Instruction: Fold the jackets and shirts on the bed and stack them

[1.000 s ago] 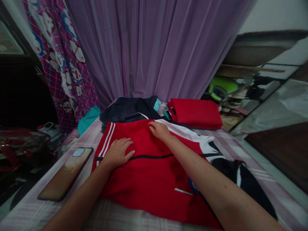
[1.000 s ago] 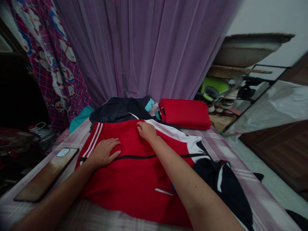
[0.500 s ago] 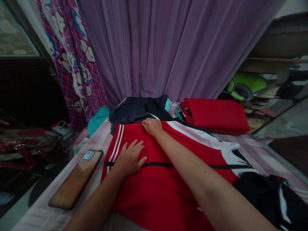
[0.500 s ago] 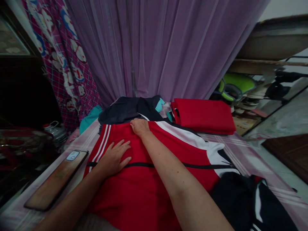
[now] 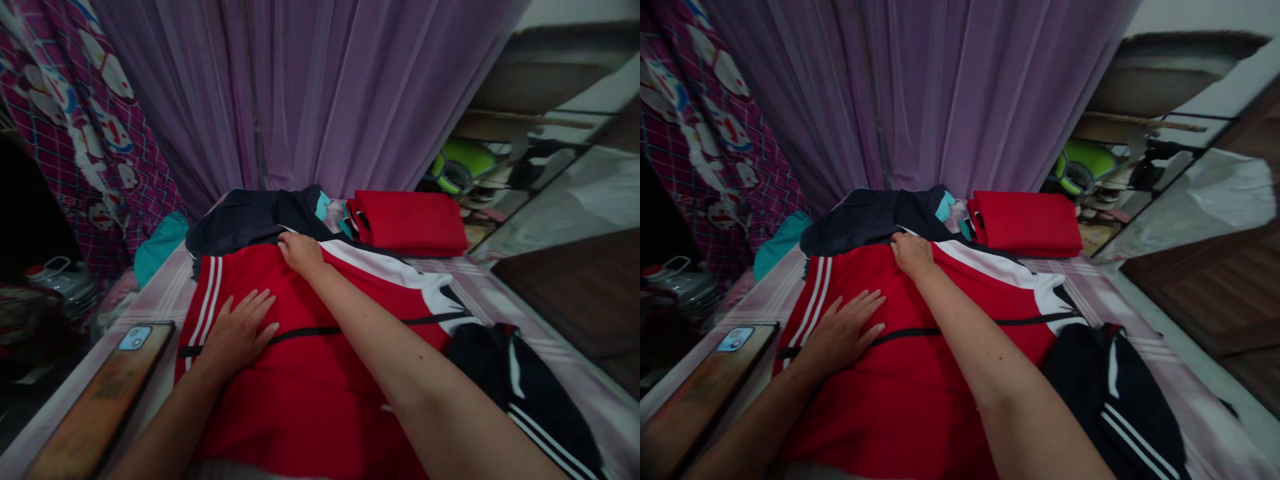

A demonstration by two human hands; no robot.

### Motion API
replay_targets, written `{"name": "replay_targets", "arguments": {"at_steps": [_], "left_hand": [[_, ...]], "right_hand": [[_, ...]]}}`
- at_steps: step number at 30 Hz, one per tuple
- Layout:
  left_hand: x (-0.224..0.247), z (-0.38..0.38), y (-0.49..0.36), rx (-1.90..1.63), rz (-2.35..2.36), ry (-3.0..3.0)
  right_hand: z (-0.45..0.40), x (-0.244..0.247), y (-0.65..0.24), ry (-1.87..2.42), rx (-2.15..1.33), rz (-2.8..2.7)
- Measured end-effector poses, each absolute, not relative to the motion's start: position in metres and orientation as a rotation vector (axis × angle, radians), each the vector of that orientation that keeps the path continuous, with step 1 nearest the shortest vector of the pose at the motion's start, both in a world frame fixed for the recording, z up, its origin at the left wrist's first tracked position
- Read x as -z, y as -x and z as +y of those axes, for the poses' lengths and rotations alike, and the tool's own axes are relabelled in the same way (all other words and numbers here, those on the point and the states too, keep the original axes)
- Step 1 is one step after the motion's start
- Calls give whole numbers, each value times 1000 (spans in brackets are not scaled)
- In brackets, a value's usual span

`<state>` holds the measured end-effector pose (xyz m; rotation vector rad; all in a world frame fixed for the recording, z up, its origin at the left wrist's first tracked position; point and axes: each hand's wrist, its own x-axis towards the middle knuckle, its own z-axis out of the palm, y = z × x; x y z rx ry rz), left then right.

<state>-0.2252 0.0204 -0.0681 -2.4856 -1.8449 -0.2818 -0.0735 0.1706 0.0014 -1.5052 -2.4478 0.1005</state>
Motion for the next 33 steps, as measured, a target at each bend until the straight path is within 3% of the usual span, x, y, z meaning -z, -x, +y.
{"name": "replay_targets", "arguments": {"at_steps": [5, 10, 13, 19, 26, 33], "left_hand": [[74, 28, 230, 252, -1849, 2428], [67, 37, 234, 175, -1938, 2453], [49, 29, 234, 161, -1960, 2524], [19, -25, 226, 84, -1786, 2849], [11, -83, 226, 119, -1768, 2732], [-25, -121, 223, -14, -1982, 2849]], "right_hand": [[98, -17, -16, 1417, -19, -2618], [44, -8, -151, 1923, -42, -2515], [23, 2, -217, 1939, -57, -2475], [-9, 7, -256, 1856, 3, -2531], [-15, -20, -258, 1974, -325, -2645], [-29, -24, -273, 2071, -1054, -2726]]}}
